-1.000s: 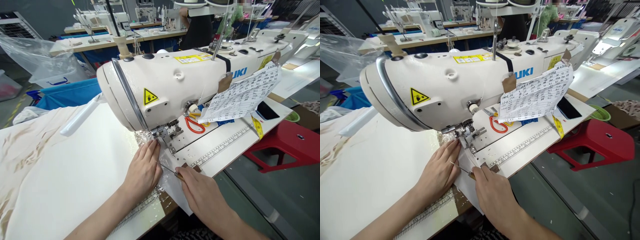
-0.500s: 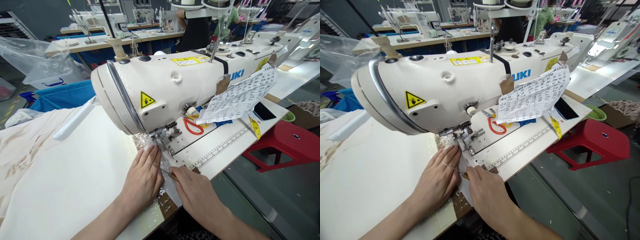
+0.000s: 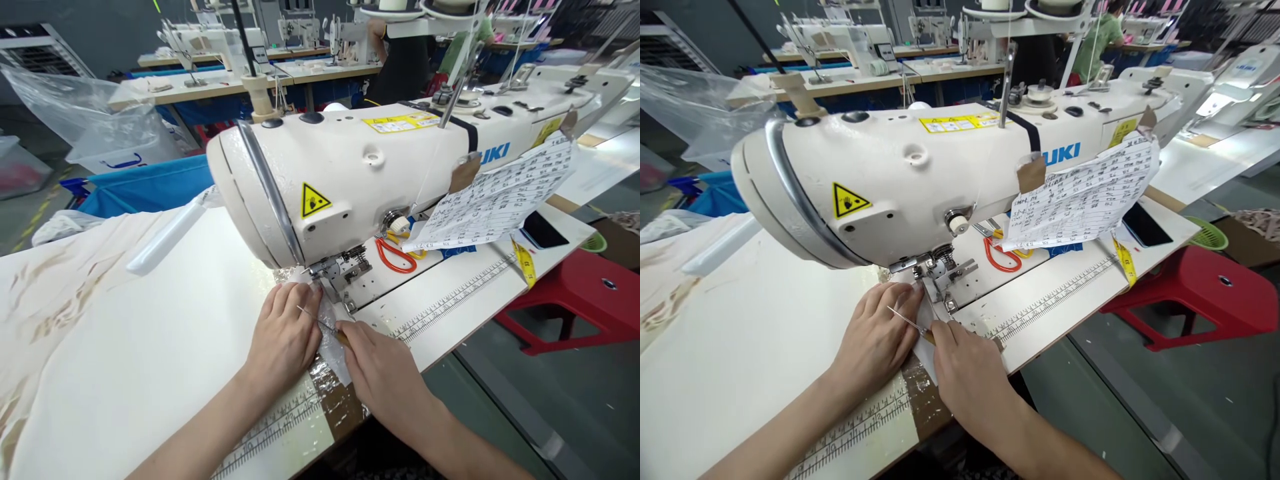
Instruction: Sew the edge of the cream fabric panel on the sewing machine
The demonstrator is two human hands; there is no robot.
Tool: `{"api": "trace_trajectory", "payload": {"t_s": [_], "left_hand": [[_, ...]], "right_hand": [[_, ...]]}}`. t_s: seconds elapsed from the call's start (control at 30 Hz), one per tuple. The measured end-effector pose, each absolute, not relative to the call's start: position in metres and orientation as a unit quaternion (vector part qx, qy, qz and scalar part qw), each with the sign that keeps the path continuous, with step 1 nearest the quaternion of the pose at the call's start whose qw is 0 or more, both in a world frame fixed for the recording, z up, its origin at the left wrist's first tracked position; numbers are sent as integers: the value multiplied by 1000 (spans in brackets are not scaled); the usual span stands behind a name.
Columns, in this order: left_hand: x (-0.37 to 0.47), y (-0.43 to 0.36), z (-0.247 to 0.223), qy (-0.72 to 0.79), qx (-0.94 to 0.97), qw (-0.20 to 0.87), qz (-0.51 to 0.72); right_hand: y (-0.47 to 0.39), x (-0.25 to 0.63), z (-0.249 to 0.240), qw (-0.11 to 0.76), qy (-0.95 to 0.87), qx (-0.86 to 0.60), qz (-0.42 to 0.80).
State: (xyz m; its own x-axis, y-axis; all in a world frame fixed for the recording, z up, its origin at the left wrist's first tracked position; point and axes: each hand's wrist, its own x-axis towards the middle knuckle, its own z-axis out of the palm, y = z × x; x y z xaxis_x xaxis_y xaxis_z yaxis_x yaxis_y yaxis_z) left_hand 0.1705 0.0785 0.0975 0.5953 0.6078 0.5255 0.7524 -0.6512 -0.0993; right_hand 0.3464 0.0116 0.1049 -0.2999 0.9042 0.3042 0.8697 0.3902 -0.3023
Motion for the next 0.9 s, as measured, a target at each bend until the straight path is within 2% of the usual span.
{"api": "trace_trajectory", "payload": {"t_s": [0.17,0.3,0.5,0.67,0.9], "left_hand": [[163,90,98,-376,-883,175,-219],[161,88,99,-373,-878,210,-216],[175,67,98,-350,-895,167,-222],[177,65,95,-360,-891,179,-209],[177,63,97,-367,-891,187,-193]], "right_hand": [[11,346,106,278,-780,-550,108],[2,346,105,296,-764,-547,174],[-4,347,104,294,-764,-544,186],[-13,359,103,292,-769,-538,181],[-23,391,104,348,-735,-545,205]]}}
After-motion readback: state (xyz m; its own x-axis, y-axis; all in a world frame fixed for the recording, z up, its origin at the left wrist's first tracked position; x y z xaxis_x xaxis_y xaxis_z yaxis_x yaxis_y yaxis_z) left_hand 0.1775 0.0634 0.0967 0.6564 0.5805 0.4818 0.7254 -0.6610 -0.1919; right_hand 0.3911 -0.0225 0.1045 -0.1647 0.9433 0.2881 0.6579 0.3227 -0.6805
